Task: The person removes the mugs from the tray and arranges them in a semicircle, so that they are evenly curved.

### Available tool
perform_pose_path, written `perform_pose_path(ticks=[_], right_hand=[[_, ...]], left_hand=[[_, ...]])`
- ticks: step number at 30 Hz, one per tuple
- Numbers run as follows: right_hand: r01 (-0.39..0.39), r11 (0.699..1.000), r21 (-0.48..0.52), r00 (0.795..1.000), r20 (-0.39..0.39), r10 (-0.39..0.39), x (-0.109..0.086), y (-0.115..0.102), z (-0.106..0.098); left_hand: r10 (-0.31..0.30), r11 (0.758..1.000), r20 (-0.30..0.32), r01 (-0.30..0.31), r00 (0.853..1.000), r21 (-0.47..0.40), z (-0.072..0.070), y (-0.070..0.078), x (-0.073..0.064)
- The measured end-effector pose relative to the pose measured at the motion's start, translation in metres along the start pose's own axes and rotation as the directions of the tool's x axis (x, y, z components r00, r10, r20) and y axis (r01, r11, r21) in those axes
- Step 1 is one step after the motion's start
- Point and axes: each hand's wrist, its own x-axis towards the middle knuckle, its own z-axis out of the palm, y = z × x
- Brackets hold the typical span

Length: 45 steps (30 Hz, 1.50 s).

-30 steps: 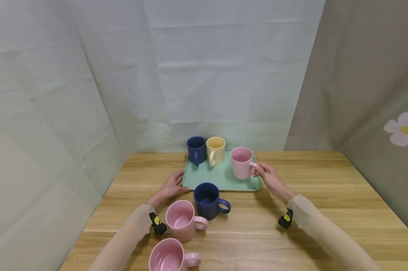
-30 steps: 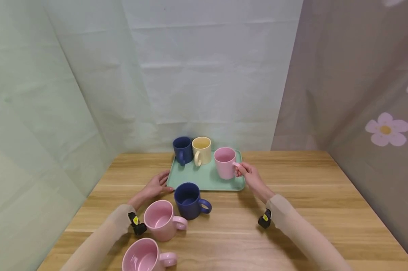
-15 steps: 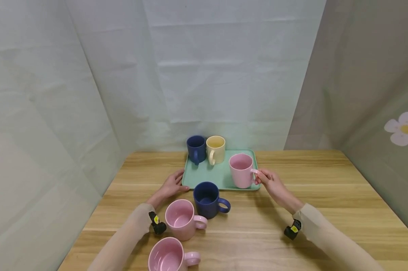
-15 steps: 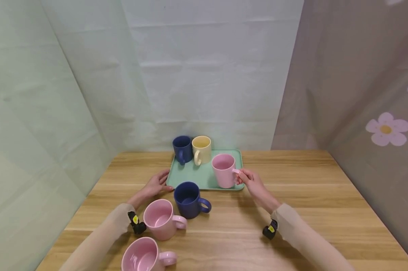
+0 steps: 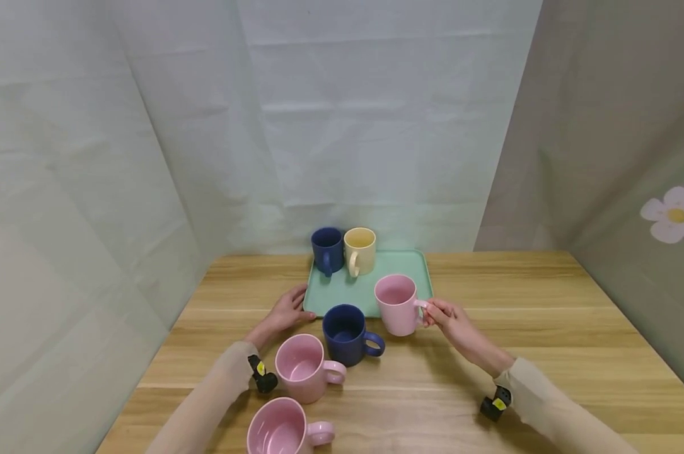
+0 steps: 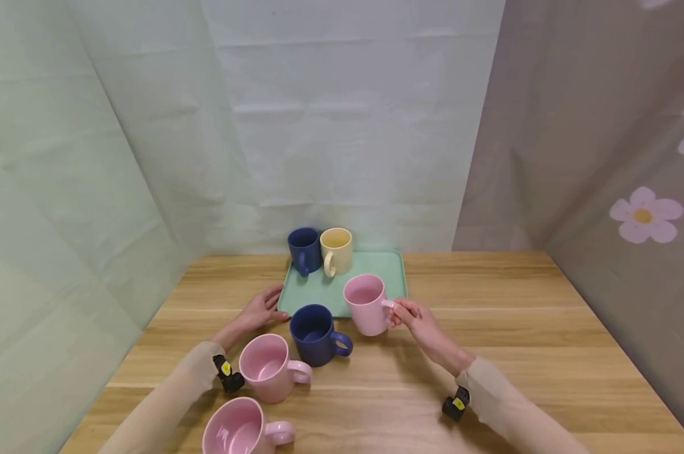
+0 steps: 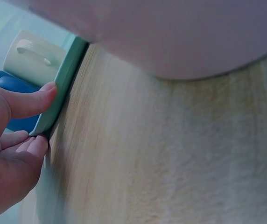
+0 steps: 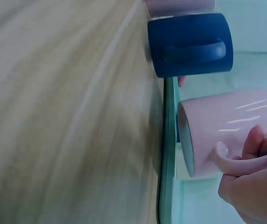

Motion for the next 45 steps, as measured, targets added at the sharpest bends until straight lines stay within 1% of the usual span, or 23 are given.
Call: perform_pose_path(ticks=[8, 13, 15, 19, 22, 28, 33, 36, 42, 45], right_hand=[[0.014, 0.998, -0.069, 0.999, 0.04, -0.011, -0.013, 0.005, -0.001], [0.062, 0.996, -0.059, 0.996, 0.064, -0.058, -0.021, 0.004, -0.002], [0.065, 0.997, -0.045, 0.995, 0.079, -0.061, -0.024, 0.005, -0.002], [0.049, 0.998, -0.038, 0.995, 0.094, -0.046, -0.029, 0.007, 0.002], [0.033, 0.998, -0.054, 0.995, 0.097, -0.027, -0.031, 0.009, 0.004], [0.046, 0.998, -0.049, 0.994, 0.101, -0.041, -0.034, 0.012, 0.007], [0.031, 0.999, -0.008, 0.995, 0.095, -0.03, -0.035, 0.011, 0.007], [0.031, 1.0, 0.006, 0.995, 0.093, -0.031, -0.035, 0.013, 0.006], [0.013, 1.0, 0.002, 0.995, 0.1, -0.014, -0.036, 0.017, 0.003], [0.009, 1.0, -0.003, 0.994, 0.112, -0.009, -0.037, 0.018, 0.002]], left_hand=[[-0.005, 1.0, 0.004, 0.005, 1.0, -0.007, -0.001, -0.002, -0.001], [0.001, 1.0, 0.003, -0.001, 1.0, 0.004, -0.002, -0.003, 0.001], [-0.004, 1.0, 0.006, 0.003, 1.0, 0.014, -0.002, -0.002, 0.001], [-0.017, 1.0, 0.002, 0.016, 1.0, 0.013, -0.003, 0.0, -0.001], [-0.019, 1.0, 0.003, 0.019, 1.0, 0.015, -0.003, 0.001, -0.002], [-0.012, 1.0, 0.002, 0.012, 1.0, -0.003, -0.001, -0.001, 0.0], [-0.02, 1.0, 0.004, 0.02, 1.0, -0.015, 0.0, -0.001, 0.0], [-0.013, 1.0, 0.005, 0.013, 1.0, 0.001, 0.0, 0.001, 0.0], [-0.014, 1.0, 0.011, 0.014, 1.0, -0.008, -0.002, 0.0, 0.0], [-0.002, 1.0, 0.016, 0.003, 1.0, -0.009, -0.002, -0.001, 0.0]])
